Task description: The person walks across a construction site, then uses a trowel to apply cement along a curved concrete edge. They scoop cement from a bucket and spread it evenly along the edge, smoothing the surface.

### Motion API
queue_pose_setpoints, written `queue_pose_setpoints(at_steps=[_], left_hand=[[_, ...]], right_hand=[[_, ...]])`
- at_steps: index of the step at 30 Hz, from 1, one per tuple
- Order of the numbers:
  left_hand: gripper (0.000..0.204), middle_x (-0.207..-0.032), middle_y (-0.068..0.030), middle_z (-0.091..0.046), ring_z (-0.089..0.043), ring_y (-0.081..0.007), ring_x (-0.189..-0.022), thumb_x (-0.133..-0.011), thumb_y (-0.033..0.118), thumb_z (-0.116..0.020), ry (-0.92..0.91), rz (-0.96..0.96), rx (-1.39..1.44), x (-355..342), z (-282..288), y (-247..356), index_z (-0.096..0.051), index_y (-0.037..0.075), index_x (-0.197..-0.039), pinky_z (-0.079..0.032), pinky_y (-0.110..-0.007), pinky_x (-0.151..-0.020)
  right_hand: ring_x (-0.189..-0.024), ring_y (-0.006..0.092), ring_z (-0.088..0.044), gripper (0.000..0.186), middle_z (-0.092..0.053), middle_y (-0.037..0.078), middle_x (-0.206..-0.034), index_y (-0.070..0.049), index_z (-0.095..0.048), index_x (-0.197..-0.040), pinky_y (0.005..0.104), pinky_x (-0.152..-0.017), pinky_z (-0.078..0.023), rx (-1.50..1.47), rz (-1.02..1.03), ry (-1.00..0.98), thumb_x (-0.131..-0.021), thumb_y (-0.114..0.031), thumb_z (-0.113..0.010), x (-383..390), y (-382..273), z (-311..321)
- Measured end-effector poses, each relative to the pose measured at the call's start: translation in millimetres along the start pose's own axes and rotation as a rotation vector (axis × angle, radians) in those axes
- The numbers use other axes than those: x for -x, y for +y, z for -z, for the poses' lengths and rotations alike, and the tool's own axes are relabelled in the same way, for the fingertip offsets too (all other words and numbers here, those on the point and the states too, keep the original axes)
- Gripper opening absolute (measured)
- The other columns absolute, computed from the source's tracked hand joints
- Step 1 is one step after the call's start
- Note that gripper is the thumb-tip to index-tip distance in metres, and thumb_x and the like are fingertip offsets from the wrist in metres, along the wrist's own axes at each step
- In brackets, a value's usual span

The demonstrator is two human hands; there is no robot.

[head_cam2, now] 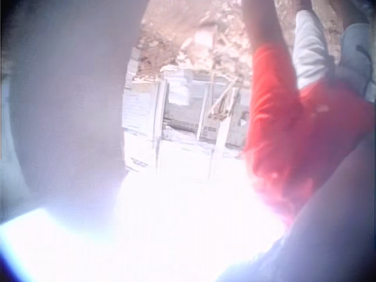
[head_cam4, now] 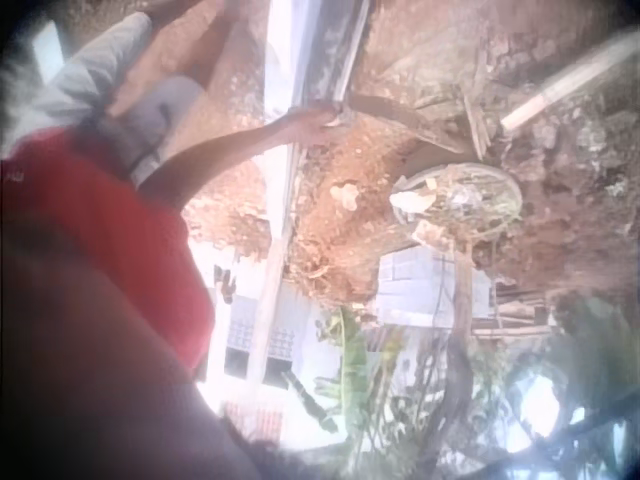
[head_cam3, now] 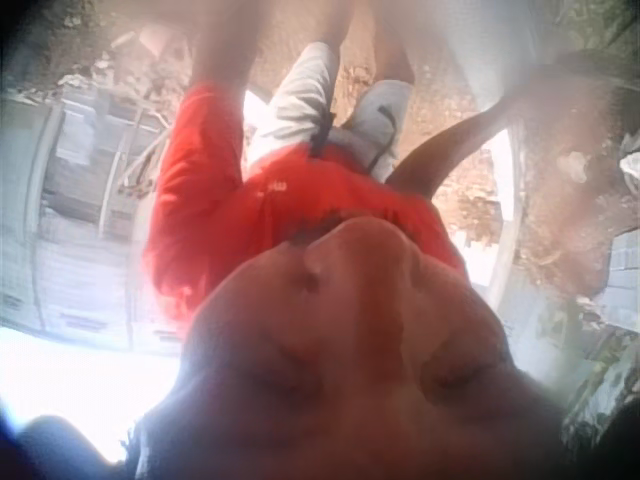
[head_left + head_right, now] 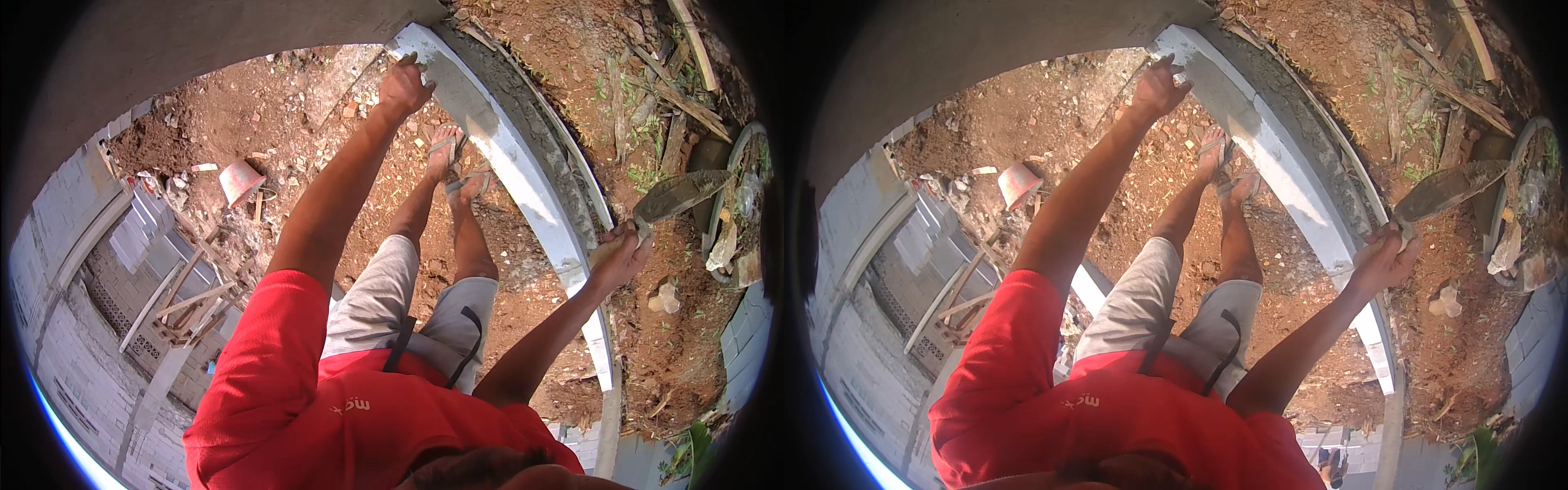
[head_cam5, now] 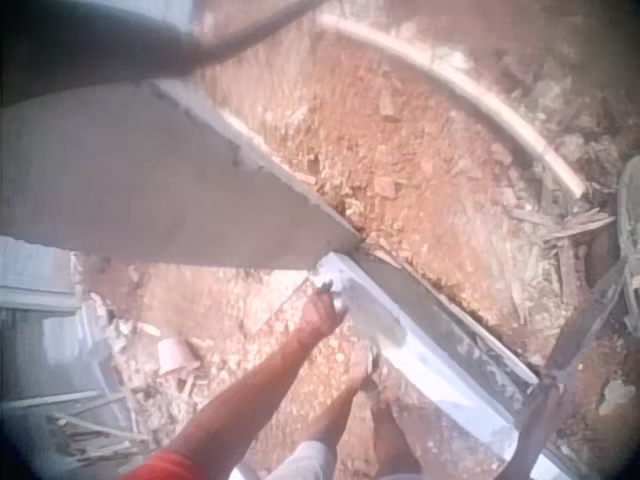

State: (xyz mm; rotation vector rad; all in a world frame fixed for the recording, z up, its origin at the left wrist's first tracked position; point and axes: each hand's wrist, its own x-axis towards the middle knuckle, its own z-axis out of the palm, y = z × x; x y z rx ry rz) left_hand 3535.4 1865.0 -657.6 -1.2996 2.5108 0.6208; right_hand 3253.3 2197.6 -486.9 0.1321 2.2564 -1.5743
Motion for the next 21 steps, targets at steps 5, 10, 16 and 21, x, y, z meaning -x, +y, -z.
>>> queue_pose_setpoints(at_steps=[5,10,16,21], left_hand=[[0.023,-0.119,-0.0152,-0.072,-0.07,-0.0328,-0.106,-0.088,0.022,-0.071,-0.234,0.008,0.308,131,82,12,-0.076,0.007,-0.104,-0.055,-0.041,-0.093],[0.022,-0.092,-0.0069,-0.079,-0.074,-0.0191,-0.084,-0.083,0.031,-0.079,-0.353,0.528,0.431,321,111,-65,-0.08,0.012,-0.093,-0.058,-0.034,-0.077],[0.027,-0.091,-0.0108,-0.078,-0.074,-0.0192,-0.085,-0.081,0.031,-0.079,-0.349,0.944,0.543,467,102,-106,-0.078,0.005,-0.087,-0.058,-0.033,-0.079],[0.028,-0.092,-0.0127,-0.079,-0.073,-0.0197,-0.079,-0.09,0.027,-0.07,-0.196,0.978,0.741,512,80,-95,-0.075,0.0,-0.092,-0.057,-0.034,-0.076]], right_hand=[[-0.058,0.0146,-0.048,0.019,-0.048,0.002,-0.066,-0.011,-0.053,-0.083,0.0316,-0.056,-0.042,0.021,-0.68,-0.111,-0.09,-0.027,-0.06,-36,28,34],[-0.059,0.0161,-0.044,0.026,-0.042,-0.001,-0.069,-0.015,-0.047,-0.085,0.0353,-0.057,-0.042,-0.245,-0.612,-0.035,-0.09,-0.038,-0.058,15,-6,64],[-0.063,0.017,-0.046,0.027,-0.045,0.0,-0.074,-0.012,-0.052,-0.097,0.0358,-0.057,-0.044,-0.016,-0.558,-0.018,-0.092,-0.039,-0.057,36,-5,72],[-0.06,0.0199,-0.053,0.025,-0.052,0.003,-0.072,-0.009,-0.056,-0.099,0.0388,-0.059,-0.048,0.173,-0.675,-0.378,-0.09,-0.032,-0.062,53,17,48]])
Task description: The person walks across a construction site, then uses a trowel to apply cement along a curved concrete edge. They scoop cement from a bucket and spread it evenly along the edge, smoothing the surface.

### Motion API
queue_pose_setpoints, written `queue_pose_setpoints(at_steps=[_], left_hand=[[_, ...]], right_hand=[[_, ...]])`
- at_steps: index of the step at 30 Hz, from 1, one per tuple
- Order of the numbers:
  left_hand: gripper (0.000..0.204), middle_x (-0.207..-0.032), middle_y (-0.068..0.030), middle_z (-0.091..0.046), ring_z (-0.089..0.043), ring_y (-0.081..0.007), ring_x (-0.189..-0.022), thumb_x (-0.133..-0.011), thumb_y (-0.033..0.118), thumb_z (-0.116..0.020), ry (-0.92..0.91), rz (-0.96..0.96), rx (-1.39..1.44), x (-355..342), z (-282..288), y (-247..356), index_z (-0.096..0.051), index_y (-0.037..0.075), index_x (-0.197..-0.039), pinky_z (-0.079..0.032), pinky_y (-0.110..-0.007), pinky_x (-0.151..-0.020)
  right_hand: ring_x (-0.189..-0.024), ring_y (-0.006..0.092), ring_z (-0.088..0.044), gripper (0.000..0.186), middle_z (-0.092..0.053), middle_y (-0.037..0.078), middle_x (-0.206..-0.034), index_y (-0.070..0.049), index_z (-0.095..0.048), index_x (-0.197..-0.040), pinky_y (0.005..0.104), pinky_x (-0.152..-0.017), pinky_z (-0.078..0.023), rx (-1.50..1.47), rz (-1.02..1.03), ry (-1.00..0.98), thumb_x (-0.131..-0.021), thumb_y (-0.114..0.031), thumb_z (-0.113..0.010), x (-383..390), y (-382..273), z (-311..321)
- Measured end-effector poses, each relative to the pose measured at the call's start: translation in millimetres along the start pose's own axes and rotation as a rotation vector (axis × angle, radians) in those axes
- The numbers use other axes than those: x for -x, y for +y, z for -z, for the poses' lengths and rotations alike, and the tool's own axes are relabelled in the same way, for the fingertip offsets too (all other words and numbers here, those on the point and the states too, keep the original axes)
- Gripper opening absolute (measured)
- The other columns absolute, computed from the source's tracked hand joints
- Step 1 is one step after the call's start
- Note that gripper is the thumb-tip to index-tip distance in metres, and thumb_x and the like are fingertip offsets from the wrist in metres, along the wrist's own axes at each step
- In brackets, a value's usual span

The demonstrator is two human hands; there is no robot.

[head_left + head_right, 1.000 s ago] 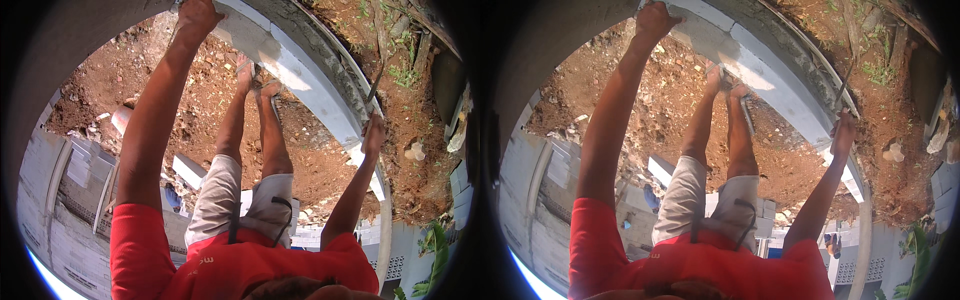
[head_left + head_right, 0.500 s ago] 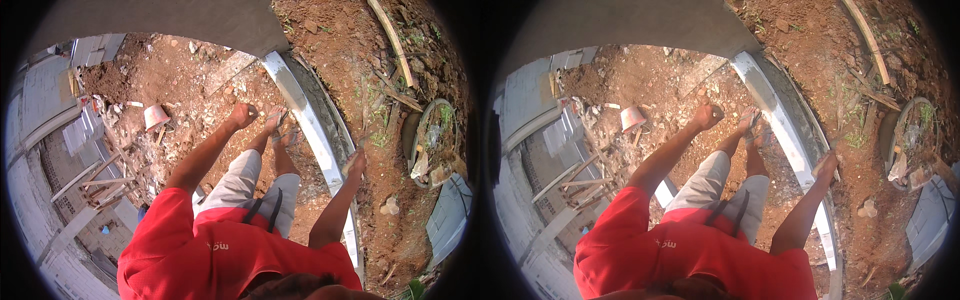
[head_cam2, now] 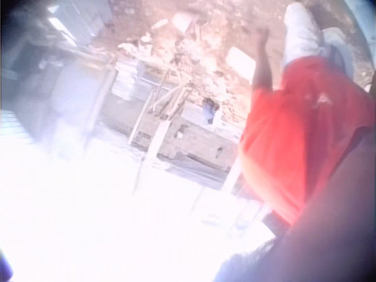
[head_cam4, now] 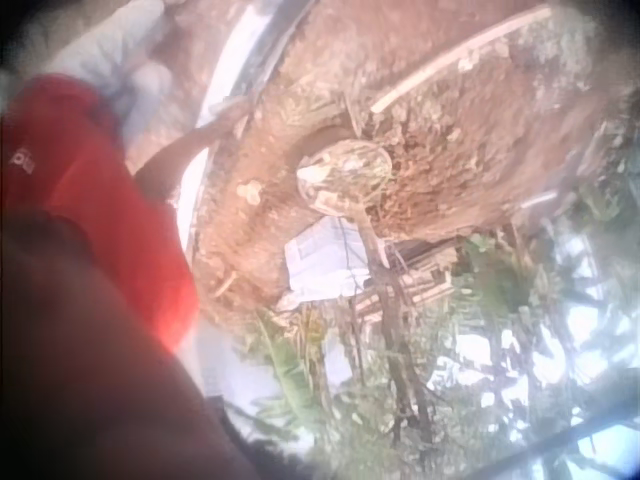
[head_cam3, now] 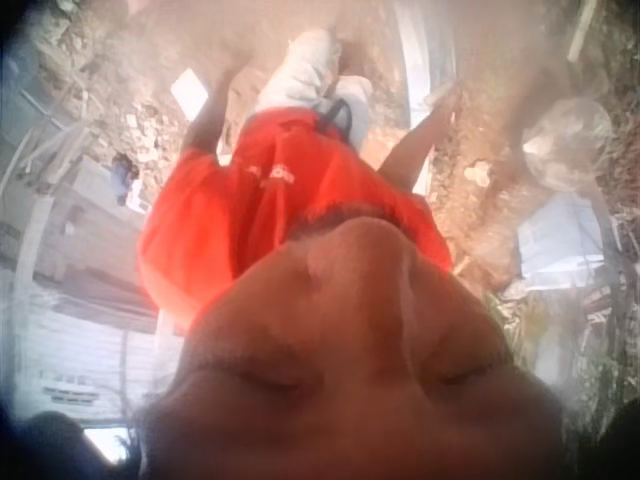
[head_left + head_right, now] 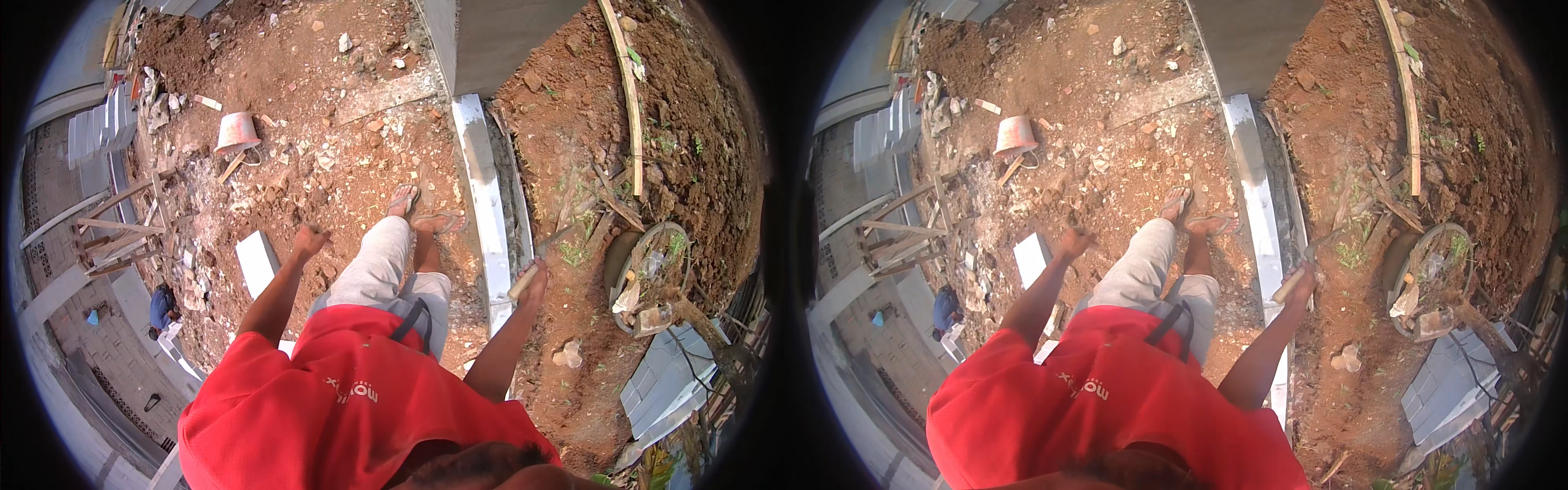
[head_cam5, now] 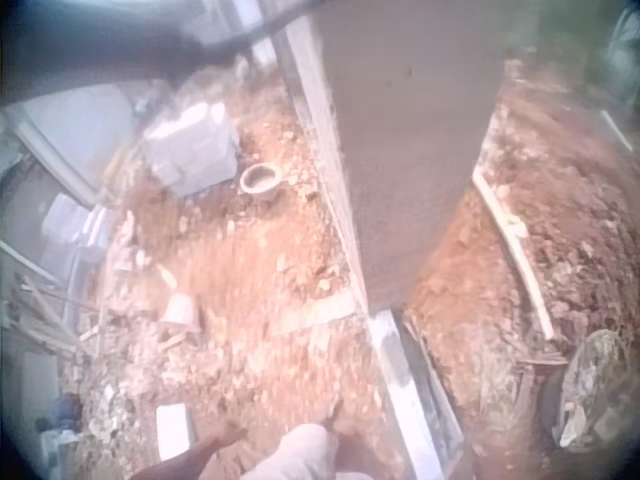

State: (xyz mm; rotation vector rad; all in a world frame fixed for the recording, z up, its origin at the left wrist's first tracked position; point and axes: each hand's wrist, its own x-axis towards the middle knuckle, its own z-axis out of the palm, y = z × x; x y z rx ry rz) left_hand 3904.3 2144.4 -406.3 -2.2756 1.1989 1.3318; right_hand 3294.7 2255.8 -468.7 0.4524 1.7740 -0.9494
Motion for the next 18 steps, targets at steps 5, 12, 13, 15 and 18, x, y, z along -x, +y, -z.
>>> queue_pose_setpoints(at_steps=[5,12,13,15,18], left_hand=[[0.02,-0.09,-0.0096,-0.076,-0.069,-0.0149,-0.084,-0.092,0.016,-0.068,-0.125,-0.106,0.381,-11,-33,34,-0.072,-0.002,-0.101,-0.054,-0.03,-0.079],[0.023,-0.094,-0.0053,-0.074,-0.064,-0.0117,-0.085,-0.099,0.02,-0.068,-0.235,-0.046,0.613,-41,-41,0,-0.07,-0.001,-0.109,-0.051,-0.03,-0.083],[0.024,-0.094,-0.0055,-0.074,-0.065,-0.0121,-0.086,-0.099,0.02,-0.068,-0.23,0.013,0.594,-49,-38,-18,-0.069,-0.001,-0.11,-0.052,-0.03,-0.084],[0.024,-0.095,-0.0063,-0.074,-0.067,-0.0139,-0.09,-0.099,0.019,-0.067,-0.181,0.105,0.602,-60,-40,-79,-0.069,-0.002,-0.111,-0.052,-0.031,-0.087],[0.023,-0.099,-0.0091,-0.075,-0.072,-0.0198,-0.095,-0.1,0.017,-0.063,-0.05,0.245,0.621,-63,-42,-166,-0.068,-0.003,-0.11,-0.053,-0.033,-0.089]], right_hand=[[-0.058,0.0182,-0.055,0.028,-0.058,0.005,-0.073,-0.008,-0.06,-0.108,0.0327,-0.054,-0.049,0.381,0.072,-0.137,-0.092,-0.03,-0.054,-5,49,-93],[-0.093,0.028,-0.067,0.047,-0.068,0.021,-0.108,-0.001,-0.058,-0.128,0.0417,-0.079,-0.053,1.063,0.237,-0.239,-0.093,-0.032,-0.057,-43,90,-266],[-0.106,0.0326,-0.069,0.051,-0.067,0.025,-0.115,0.001,-0.058,-0.13,0.045,-0.089,-0.053,1.215,0.254,-0.164,-0.092,-0.034,-0.057,-75,96,-286],[-0.117,0.04,-0.064,0.058,-0.066,0.029,-0.123,0.001,-0.057,-0.135,0.0489,-0.099,-0.048,1.37,0.373,-0.035,-0.092,-0.037,-0.054,-101,108,-318],[-0.121,0.0425,-0.061,0.061,-0.065,0.029,-0.126,-0.001,-0.054,-0.139,0.0496,-0.103,-0.046,1.569,0.452,0.0,-0.092,-0.038,-0.054,-133,91,-382]])
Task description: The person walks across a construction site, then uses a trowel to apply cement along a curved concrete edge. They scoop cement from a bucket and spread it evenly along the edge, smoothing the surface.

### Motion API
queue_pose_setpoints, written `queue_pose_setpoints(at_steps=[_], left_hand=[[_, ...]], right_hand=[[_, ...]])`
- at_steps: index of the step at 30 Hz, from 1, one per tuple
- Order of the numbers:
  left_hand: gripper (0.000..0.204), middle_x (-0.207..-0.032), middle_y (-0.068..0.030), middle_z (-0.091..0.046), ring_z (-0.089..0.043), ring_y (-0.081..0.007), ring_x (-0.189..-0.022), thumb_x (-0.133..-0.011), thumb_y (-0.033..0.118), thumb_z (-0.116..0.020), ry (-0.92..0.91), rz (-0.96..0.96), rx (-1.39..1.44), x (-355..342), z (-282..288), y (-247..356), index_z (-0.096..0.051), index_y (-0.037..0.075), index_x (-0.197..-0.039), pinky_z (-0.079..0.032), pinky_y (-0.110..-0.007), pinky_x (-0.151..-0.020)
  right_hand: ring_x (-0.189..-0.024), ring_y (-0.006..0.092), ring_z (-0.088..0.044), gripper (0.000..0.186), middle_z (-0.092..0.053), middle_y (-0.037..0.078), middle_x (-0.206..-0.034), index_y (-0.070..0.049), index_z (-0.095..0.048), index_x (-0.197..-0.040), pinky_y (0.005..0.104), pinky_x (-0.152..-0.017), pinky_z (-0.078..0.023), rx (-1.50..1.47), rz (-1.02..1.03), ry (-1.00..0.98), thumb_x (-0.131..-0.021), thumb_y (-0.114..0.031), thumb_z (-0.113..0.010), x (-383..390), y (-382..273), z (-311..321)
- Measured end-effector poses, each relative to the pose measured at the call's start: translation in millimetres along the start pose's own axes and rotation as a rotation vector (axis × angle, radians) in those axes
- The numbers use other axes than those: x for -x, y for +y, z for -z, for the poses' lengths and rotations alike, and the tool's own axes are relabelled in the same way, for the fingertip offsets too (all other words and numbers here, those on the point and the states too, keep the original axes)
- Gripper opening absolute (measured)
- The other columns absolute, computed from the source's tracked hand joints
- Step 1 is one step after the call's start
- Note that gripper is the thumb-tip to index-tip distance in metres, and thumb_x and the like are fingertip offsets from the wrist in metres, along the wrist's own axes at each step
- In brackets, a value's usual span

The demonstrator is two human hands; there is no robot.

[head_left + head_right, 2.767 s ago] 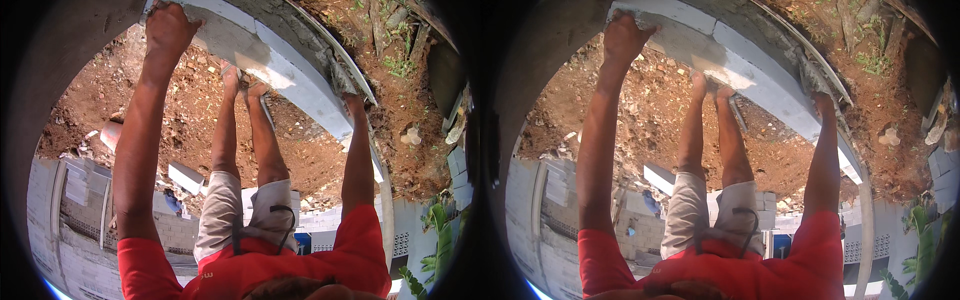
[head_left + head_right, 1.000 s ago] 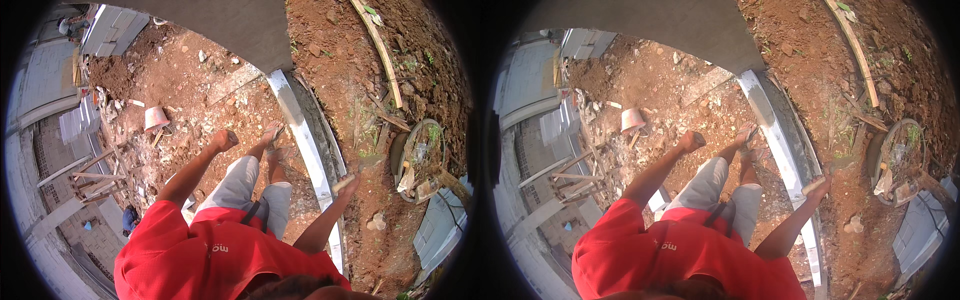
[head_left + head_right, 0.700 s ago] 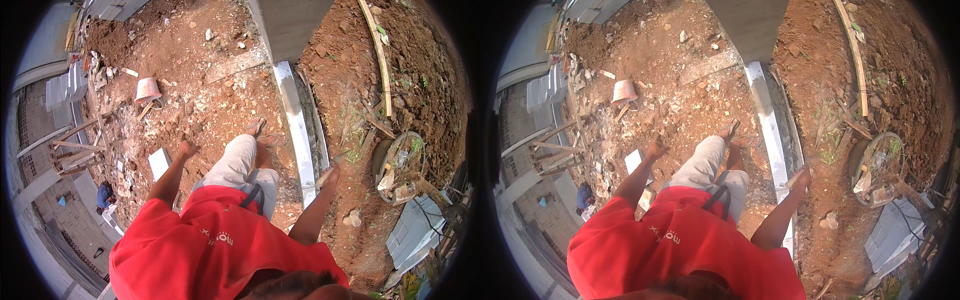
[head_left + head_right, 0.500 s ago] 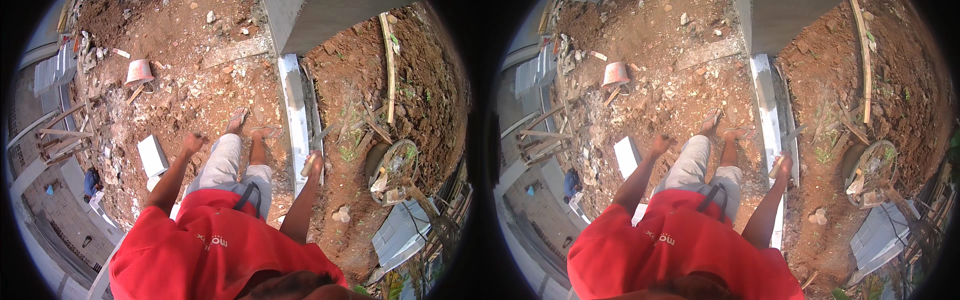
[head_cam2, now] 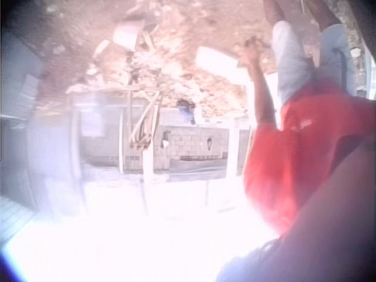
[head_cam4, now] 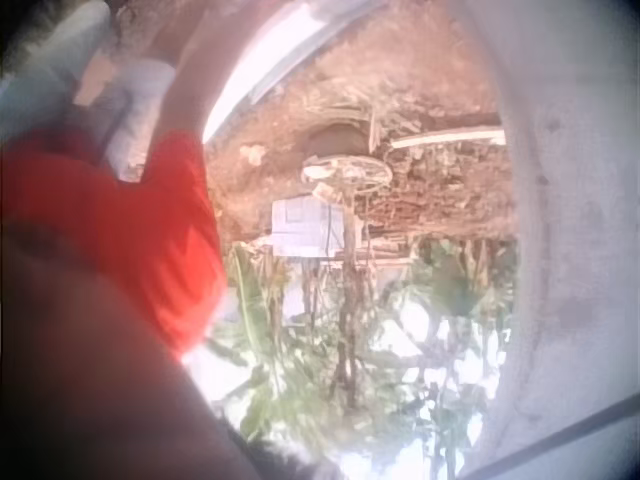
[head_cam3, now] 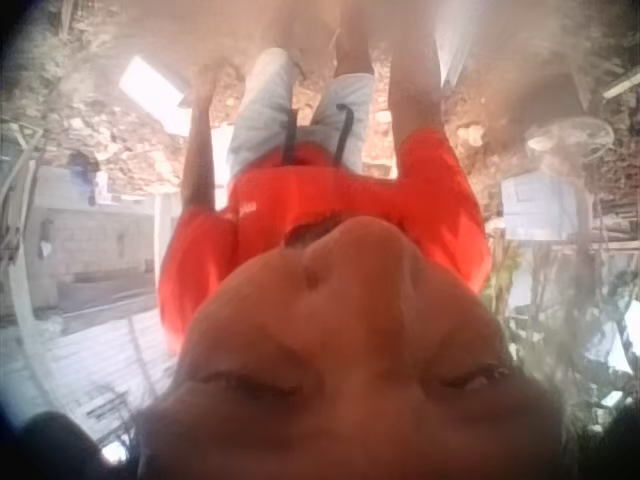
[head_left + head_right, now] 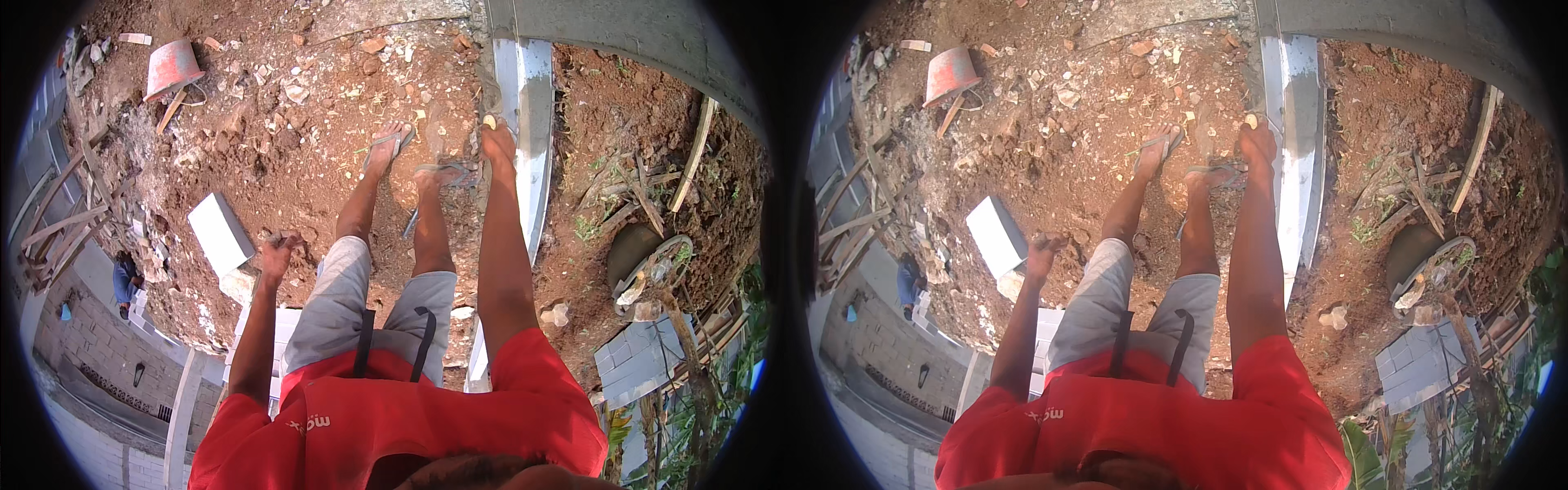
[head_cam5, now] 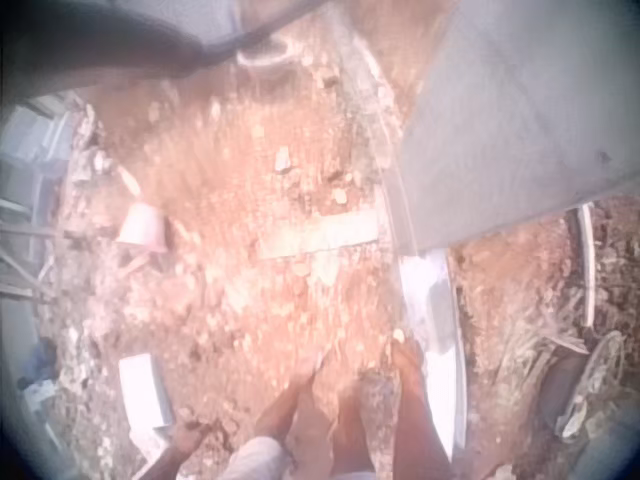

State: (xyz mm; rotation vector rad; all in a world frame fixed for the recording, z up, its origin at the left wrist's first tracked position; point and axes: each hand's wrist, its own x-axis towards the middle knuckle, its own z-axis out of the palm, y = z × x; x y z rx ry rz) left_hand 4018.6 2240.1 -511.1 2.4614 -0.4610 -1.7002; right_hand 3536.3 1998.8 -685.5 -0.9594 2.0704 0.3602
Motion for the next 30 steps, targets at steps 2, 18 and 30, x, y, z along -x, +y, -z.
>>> queue_pose_setpoints(at_steps=[2,18,30], left_hand=[[0.022,-0.102,-0.0109,-0.075,-0.072,-0.022,-0.096,-0.101,0.016,-0.062,0.033,0.039,0.06,-1,22,-28,-0.068,-0.003,-0.11,-0.054,-0.035,-0.089],[0.025,-0.107,-0.0154,-0.074,-0.072,-0.0251,-0.1,-0.104,0.02,-0.061,-0.201,0.104,0.134,-35,-15,-35,-0.066,-0.002,-0.115,-0.056,-0.039,-0.094],[0.034,-0.108,-0.0172,-0.073,-0.072,-0.0269,-0.1,-0.102,0.027,-0.063,-0.08,0.14,-0.066,-42,5,-16,-0.065,-0.004,-0.117,-0.054,-0.04,-0.093]], right_hand=[[-0.12,0.0445,-0.061,0.059,-0.065,0.029,-0.125,0.0,-0.055,-0.137,0.0498,-0.103,-0.047,-0.062,0.009,0.013,-0.092,-0.038,-0.055,-33,-16,1],[-0.07,0.0216,-0.066,0.043,-0.064,0.01,-0.095,-0.002,-0.06,-0.122,0.0407,-0.06,-0.054,-0.888,-0.071,-0.214,-0.098,-0.037,-0.059,-63,-16,-71],[-0.063,0.0217,-0.061,0.043,-0.06,0.008,-0.081,0.001,-0.059,-0.117,0.0361,-0.048,-0.048,-1.06,-0.377,-0.064,-0.095,-0.034,-0.069,-73,78,-155]])
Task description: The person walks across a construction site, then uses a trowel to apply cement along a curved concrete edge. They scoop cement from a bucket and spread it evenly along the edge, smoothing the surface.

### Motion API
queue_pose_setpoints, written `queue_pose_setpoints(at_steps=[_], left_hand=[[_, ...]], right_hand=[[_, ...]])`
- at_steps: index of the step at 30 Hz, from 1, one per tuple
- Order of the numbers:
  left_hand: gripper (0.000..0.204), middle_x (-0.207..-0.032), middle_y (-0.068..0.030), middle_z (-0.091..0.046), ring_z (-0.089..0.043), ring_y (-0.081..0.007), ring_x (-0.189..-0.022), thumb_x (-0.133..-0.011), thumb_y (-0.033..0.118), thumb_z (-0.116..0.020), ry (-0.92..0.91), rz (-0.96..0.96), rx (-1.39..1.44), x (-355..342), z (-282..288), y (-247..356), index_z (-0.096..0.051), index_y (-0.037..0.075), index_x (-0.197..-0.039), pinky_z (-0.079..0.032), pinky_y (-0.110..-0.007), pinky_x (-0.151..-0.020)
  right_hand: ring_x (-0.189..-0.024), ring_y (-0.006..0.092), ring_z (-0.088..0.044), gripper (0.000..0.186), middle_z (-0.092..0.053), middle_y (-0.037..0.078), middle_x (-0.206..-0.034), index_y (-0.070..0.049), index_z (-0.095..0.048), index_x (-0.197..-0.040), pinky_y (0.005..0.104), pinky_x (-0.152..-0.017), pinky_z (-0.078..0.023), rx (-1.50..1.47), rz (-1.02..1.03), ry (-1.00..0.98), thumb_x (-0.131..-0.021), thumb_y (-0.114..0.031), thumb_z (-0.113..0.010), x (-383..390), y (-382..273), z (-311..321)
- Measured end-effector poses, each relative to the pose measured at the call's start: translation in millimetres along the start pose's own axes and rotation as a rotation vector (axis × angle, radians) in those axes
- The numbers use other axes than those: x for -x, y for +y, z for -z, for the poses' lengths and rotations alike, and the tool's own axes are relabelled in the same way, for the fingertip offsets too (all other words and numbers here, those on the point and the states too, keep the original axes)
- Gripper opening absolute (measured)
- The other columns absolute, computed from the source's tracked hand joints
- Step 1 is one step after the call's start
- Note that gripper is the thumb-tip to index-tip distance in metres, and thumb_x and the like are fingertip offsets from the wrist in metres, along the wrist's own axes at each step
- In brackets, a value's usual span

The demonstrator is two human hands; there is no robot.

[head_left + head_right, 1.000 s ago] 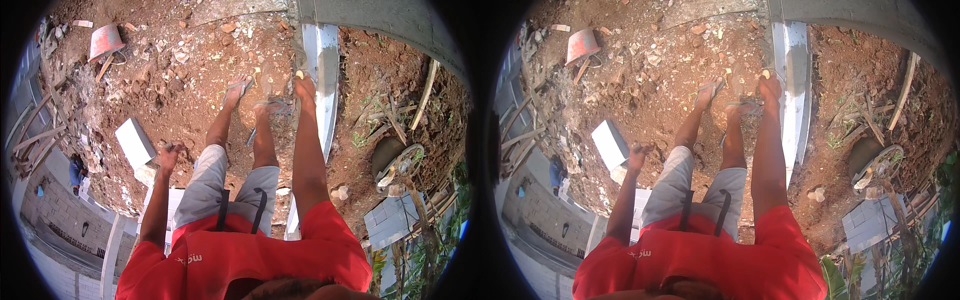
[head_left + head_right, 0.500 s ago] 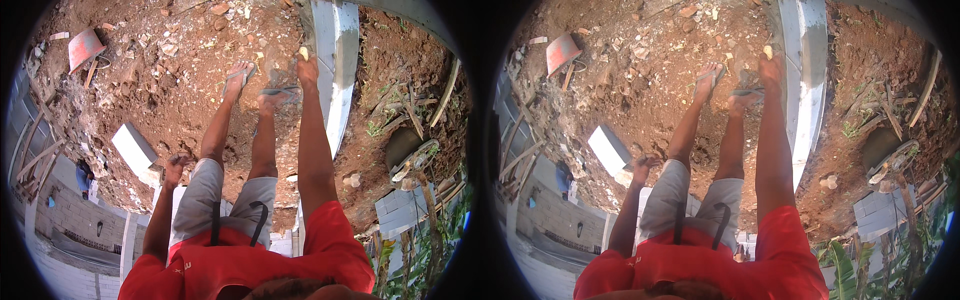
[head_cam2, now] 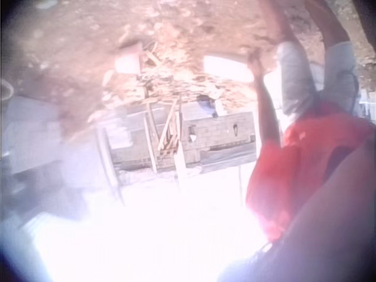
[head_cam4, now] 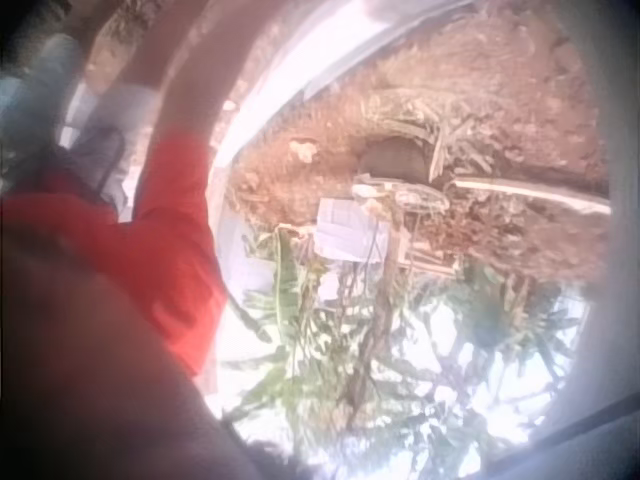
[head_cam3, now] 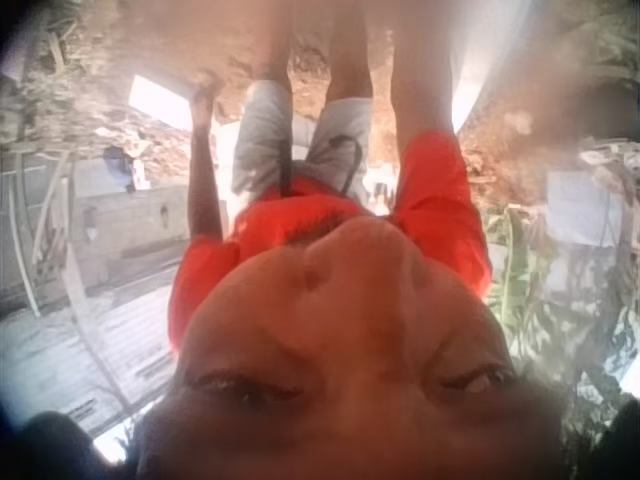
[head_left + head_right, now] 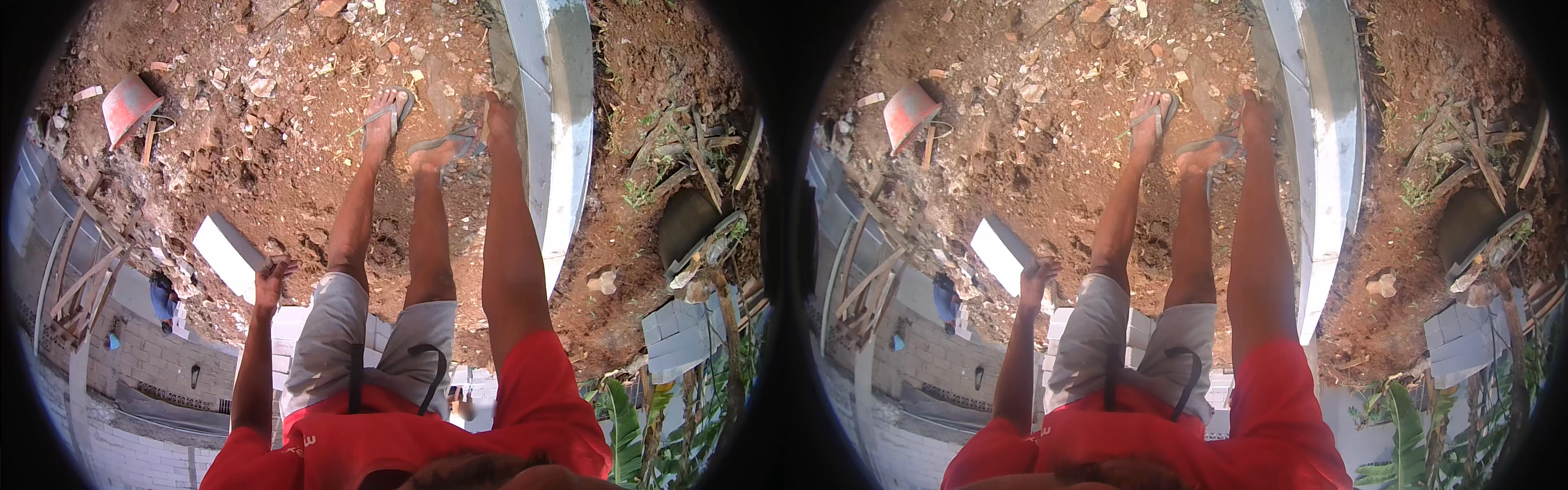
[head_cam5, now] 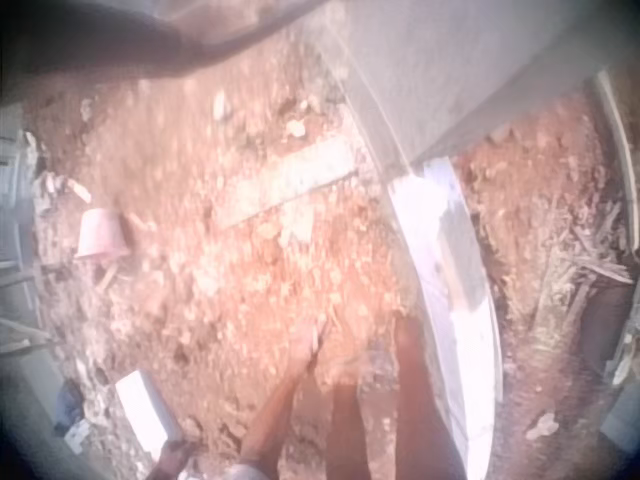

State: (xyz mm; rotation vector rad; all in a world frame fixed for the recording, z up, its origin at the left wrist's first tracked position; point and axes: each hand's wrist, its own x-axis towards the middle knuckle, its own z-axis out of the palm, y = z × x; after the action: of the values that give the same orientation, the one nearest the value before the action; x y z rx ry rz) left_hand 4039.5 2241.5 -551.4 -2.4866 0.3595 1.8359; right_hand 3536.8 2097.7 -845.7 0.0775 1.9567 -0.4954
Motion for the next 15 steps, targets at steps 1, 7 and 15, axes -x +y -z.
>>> queue_pose_setpoints(at_steps=[1,7,15], left_hand=[[0.038,-0.11,-0.0179,-0.073,-0.071,-0.027,-0.102,-0.102,0.029,-0.063,-0.003,-0.007,-0.037,2,1,5,-0.064,-0.005,-0.118,-0.054,-0.04,-0.095],[0.035,-0.107,-0.016,-0.074,-0.072,-0.0268,-0.1,-0.101,0.028,-0.065,0.007,0.006,-0.019,2,15,-6,-0.065,-0.004,-0.117,-0.055,-0.04,-0.092],[0.044,-0.11,-0.0171,-0.072,-0.071,-0.0262,-0.103,-0.101,0.036,-0.064,-0.025,0.058,-0.043,-7,10,-22,-0.063,-0.004,-0.12,-0.053,-0.039,-0.093]], right_hand=[[-0.063,0.0209,-0.061,0.041,-0.06,0.008,-0.08,0.001,-0.06,-0.116,0.0356,-0.047,-0.048,-0.007,0.001,-0.002,-0.095,-0.033,-0.069,1,12,8],[-0.063,0.0162,-0.06,0.035,-0.059,0.005,-0.078,-0.001,-0.065,-0.109,0.0317,-0.046,-0.048,-0.046,-0.019,-0.02,-0.095,-0.032,-0.07,31,42,64],[-0.084,0.0254,-0.068,0.052,-0.068,0.018,-0.104,0.003,-0.055,-0.131,0.036,-0.06,-0.056,0.234,0.012,0.17,-0.091,-0.027,-0.069,95,75,86]])
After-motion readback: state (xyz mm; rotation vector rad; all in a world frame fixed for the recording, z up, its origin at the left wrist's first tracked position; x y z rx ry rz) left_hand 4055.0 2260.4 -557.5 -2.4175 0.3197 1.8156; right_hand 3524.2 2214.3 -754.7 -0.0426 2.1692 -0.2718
